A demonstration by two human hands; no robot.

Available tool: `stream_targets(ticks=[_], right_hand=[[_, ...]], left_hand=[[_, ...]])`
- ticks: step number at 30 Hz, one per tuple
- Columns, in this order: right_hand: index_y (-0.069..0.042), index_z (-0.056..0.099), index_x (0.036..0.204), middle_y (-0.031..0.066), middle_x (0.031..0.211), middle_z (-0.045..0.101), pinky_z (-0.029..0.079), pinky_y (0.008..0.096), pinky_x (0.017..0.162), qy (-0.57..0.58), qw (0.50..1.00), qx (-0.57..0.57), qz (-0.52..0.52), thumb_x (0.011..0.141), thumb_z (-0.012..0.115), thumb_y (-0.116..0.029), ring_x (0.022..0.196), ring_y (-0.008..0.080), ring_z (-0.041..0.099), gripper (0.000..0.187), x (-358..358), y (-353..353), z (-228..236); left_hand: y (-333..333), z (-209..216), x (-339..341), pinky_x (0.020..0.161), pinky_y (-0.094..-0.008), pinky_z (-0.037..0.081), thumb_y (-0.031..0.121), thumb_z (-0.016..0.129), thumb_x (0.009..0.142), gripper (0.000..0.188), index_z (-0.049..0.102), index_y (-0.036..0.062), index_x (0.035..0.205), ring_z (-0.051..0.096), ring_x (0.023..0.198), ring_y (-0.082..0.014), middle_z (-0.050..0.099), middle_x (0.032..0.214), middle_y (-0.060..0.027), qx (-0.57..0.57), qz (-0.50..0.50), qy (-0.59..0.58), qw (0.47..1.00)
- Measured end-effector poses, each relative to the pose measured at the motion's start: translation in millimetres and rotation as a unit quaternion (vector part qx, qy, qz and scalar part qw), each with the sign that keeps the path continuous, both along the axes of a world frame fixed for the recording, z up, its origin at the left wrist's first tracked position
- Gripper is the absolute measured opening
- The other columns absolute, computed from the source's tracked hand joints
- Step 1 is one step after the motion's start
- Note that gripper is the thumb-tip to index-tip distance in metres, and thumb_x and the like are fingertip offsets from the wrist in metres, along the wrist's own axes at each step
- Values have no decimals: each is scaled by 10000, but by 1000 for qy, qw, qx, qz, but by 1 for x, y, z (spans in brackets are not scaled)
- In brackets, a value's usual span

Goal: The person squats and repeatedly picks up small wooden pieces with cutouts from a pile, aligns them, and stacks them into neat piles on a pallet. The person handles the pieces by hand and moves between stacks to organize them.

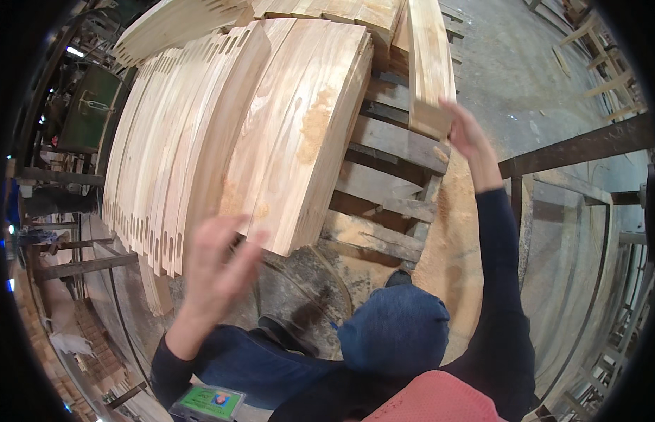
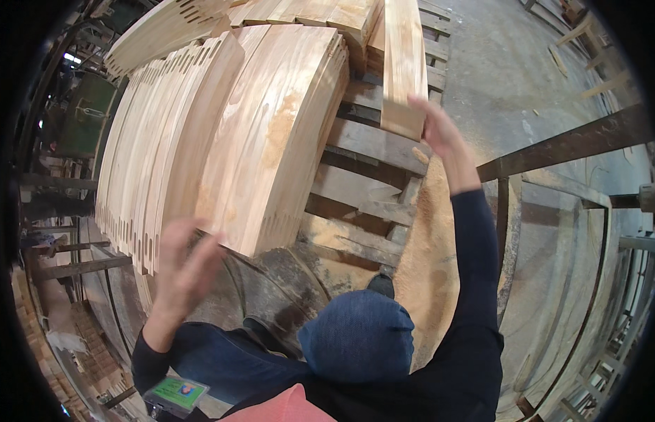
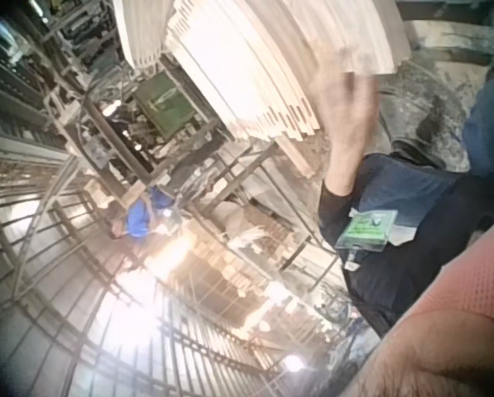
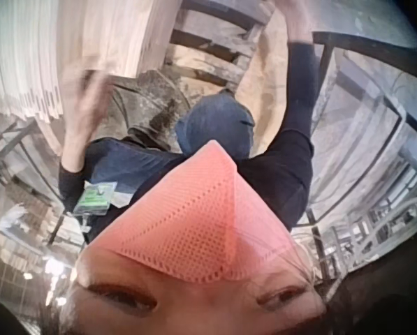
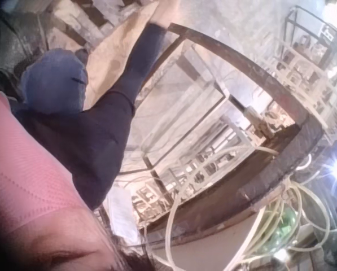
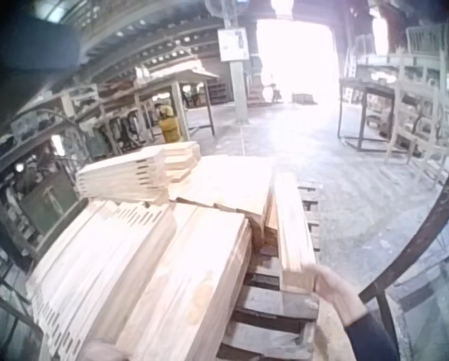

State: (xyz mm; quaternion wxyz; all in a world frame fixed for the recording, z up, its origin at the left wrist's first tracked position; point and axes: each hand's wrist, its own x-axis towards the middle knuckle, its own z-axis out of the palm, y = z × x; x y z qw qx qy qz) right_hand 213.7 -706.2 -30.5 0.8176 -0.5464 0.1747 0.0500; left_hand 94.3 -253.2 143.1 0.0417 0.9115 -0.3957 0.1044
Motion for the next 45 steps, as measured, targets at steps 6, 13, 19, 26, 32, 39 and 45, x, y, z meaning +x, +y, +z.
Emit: stream_targets(ticks=[6, 13, 19, 26, 32, 39, 45], right_hand=[[13, 568, 1290, 141, 1213, 628, 475, 373, 963, 22, 997, 36, 58, 854, 745, -377, 1114, 214, 605, 611, -161, 39, -19], [15, 465, 1391, 166, 1317, 594, 438, 459, 1068, 94, 964, 249, -26, 915, 706, -316, 1230, 291, 566, 628, -225, 129, -40], [-20, 396, 1444, 176, 1378, 550, 397, 465, 1106, 99, 958, 269, 14, 968, 644, -406, 1279, 288, 526, 661, -232, 136, -44], [-31, 339, 1505, 172, 1401, 518, 441, 436, 1058, 146, 983, 103, -44, 1016, 544, -472, 1275, 290, 518, 689, -219, 118, -39], [-54, 392, 1477, 141, 1308, 562, 505, 384, 964, 99, 974, 90, -181, 1011, 573, -417, 1170, 240, 570, 618, -223, 72, -46], [-72, 434, 1455, 133, 1335, 547, 498, 364, 980, 123, 970, 36, -208, 1007, 591, -353, 1173, 230, 570, 552, -210, 71, -38], [-58, 479, 1430, 138, 1352, 544, 492, 356, 957, -23, 956, -262, -132, 1003, 613, -278, 1172, 222, 574, 499, -178, 71, -47]], left_hand=[[-77, -62, -30, 986, -428, 490, 189, 752, 872, 631, 455, 20, 1403, 552, 1194, -324, 508, 1325, -189, -229, -28, 406, 884], [-195, -178, 17, 886, -423, 553, 476, 758, 846, 875, 379, -125, 1357, 652, 1059, -323, 594, 1209, -240, -486, 239, 682, 492], [-205, -193, 30, 881, -393, 566, 95, 823, 755, 779, 388, -90, 1374, 656, 1051, -267, 593, 1227, -224, -486, 256, 583, 598], [-197, -155, 33, 938, -481, 464, 303, 801, 655, 901, 377, -22, 1381, 540, 1113, -415, 501, 1190, -268, -332, 233, 352, 844], [-199, -119, 10, 918, -451, 420, 249, 802, 695, 1062, 222, -5, 1547, 501, 1120, -378, 472, 1208, -242, -287, 139, 174, 932], [-193, -193, 0, 968, -488, 368, 244, 856, 688, 1172, 130, 31, 1584, 469, 1154, -383, 383, 1352, -257, -76, 194, 175, 962], [-194, -202, -12, 1016, -490, 357, 268, 858, 697, 1176, 121, 9, 1577, 464, 1195, -399, 379, 1395, -259, -140, 203, 163, 955]])
